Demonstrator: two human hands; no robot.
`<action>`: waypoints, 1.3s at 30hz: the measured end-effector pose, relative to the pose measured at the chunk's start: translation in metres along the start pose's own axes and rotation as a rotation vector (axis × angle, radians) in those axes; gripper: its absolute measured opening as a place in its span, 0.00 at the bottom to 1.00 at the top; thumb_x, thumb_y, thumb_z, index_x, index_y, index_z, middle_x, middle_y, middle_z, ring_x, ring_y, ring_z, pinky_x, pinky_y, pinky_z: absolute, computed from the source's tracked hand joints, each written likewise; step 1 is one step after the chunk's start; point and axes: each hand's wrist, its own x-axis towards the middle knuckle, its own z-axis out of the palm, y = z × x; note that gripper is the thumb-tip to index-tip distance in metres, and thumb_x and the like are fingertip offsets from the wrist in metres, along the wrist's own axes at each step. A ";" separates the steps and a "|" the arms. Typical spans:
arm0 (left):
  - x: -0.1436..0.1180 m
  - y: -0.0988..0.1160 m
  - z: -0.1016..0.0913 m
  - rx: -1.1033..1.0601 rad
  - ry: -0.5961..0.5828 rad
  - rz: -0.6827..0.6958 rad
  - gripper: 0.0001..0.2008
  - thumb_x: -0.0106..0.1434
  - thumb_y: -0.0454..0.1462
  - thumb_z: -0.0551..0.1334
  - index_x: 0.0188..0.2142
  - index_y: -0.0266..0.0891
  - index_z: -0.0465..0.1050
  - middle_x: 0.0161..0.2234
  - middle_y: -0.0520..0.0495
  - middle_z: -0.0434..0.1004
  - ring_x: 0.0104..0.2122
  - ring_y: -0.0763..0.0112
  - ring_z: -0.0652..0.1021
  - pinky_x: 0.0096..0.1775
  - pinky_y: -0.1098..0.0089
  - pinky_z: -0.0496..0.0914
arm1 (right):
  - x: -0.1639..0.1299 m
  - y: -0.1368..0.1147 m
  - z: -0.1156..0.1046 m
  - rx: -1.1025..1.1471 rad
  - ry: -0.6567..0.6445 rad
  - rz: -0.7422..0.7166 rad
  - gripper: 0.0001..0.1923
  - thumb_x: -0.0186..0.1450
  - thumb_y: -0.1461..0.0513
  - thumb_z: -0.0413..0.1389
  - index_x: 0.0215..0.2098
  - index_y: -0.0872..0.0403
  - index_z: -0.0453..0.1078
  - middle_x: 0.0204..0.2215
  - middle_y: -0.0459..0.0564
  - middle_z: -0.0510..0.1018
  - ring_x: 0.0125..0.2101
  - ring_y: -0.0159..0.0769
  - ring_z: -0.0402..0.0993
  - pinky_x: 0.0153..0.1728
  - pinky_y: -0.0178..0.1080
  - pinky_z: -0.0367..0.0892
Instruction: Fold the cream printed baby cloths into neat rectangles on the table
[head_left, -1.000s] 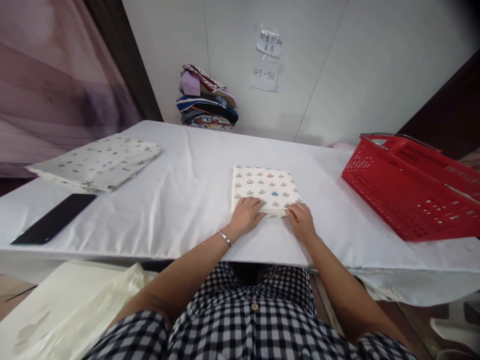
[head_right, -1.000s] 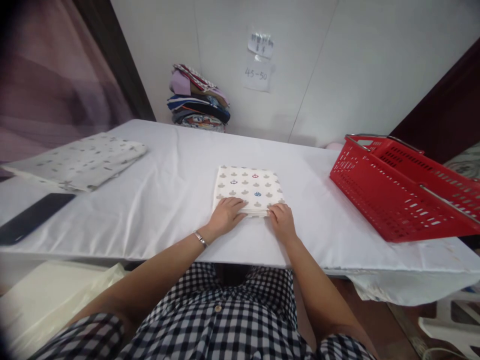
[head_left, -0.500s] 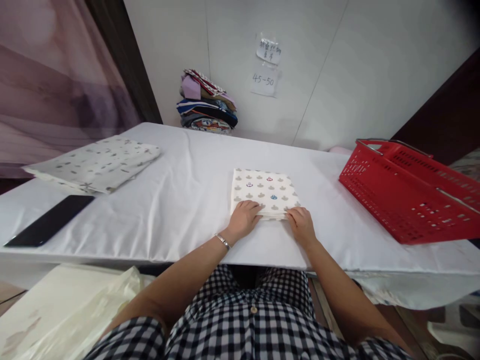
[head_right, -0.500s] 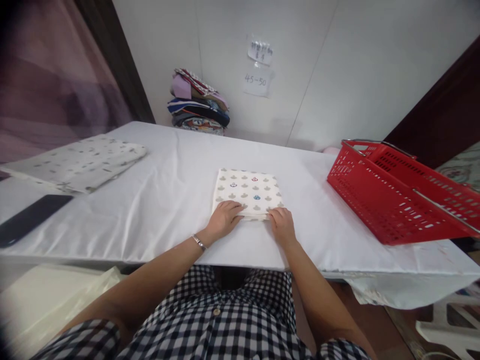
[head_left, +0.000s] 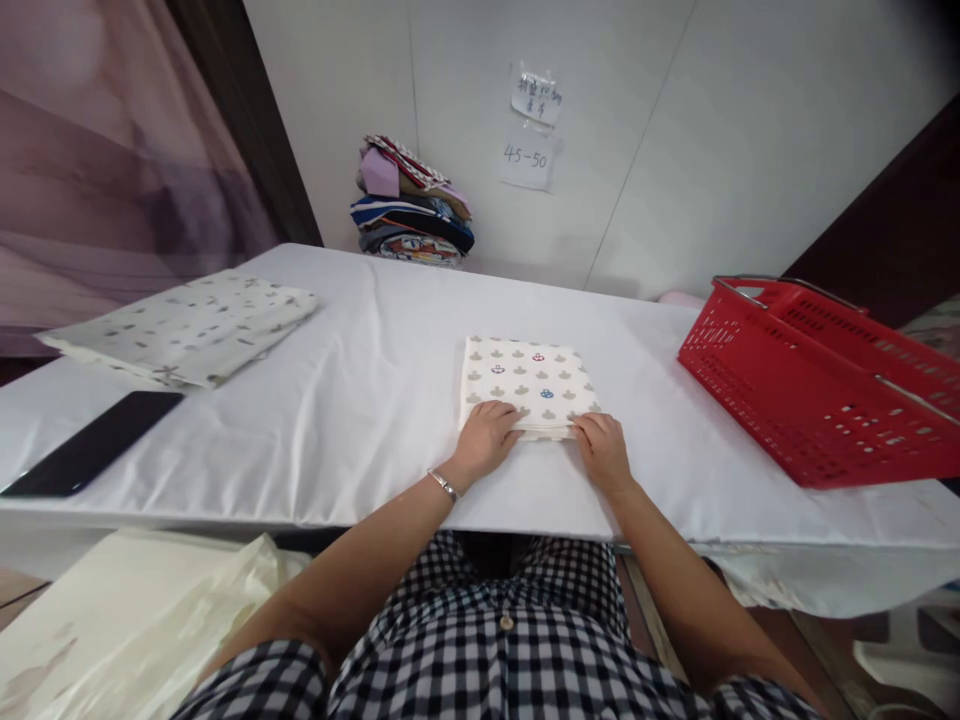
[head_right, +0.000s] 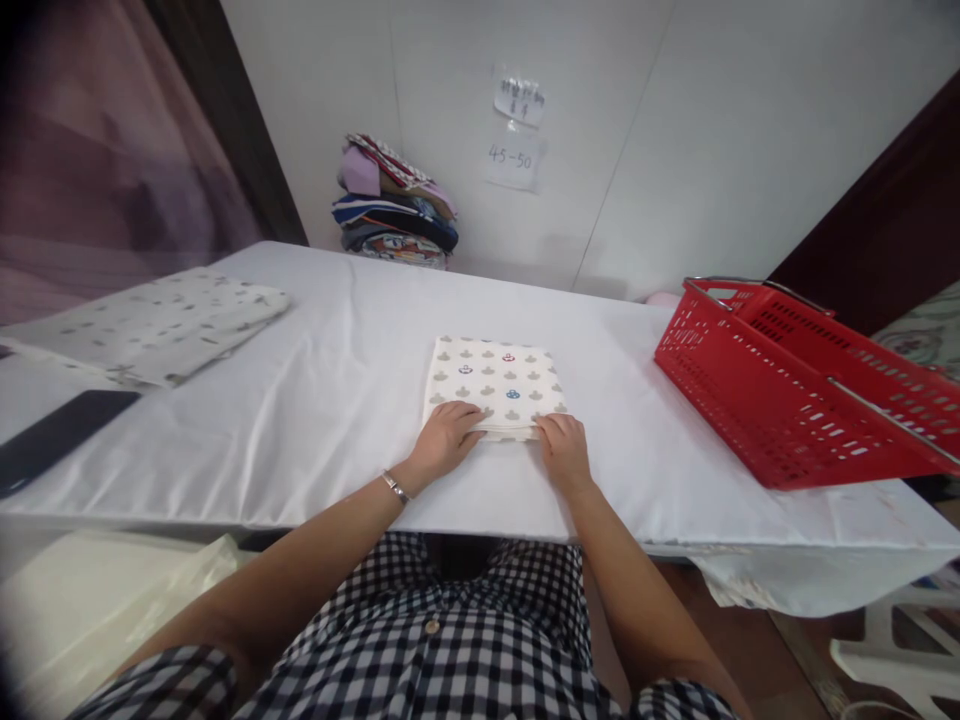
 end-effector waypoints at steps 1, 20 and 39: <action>0.000 0.000 0.000 0.004 0.011 -0.004 0.13 0.65 0.38 0.57 0.48 0.40 0.71 0.45 0.44 0.73 0.47 0.62 0.71 0.49 0.58 0.65 | 0.000 0.000 0.000 0.001 -0.010 0.009 0.11 0.69 0.62 0.47 0.43 0.52 0.70 0.39 0.52 0.74 0.40 0.41 0.67 0.41 0.44 0.60; -0.001 0.000 -0.003 0.027 0.043 -0.017 0.10 0.65 0.38 0.56 0.43 0.41 0.74 0.42 0.44 0.74 0.44 0.62 0.72 0.46 0.59 0.66 | 0.002 -0.002 -0.001 -0.021 -0.014 0.027 0.09 0.69 0.63 0.47 0.40 0.53 0.69 0.36 0.51 0.74 0.38 0.40 0.65 0.39 0.42 0.58; -0.002 -0.001 -0.003 0.067 0.063 -0.015 0.09 0.64 0.42 0.59 0.39 0.40 0.74 0.39 0.46 0.75 0.41 0.62 0.71 0.45 0.59 0.65 | 0.001 0.000 -0.002 0.023 -0.011 0.029 0.09 0.68 0.63 0.47 0.39 0.53 0.70 0.34 0.51 0.74 0.36 0.39 0.66 0.38 0.41 0.58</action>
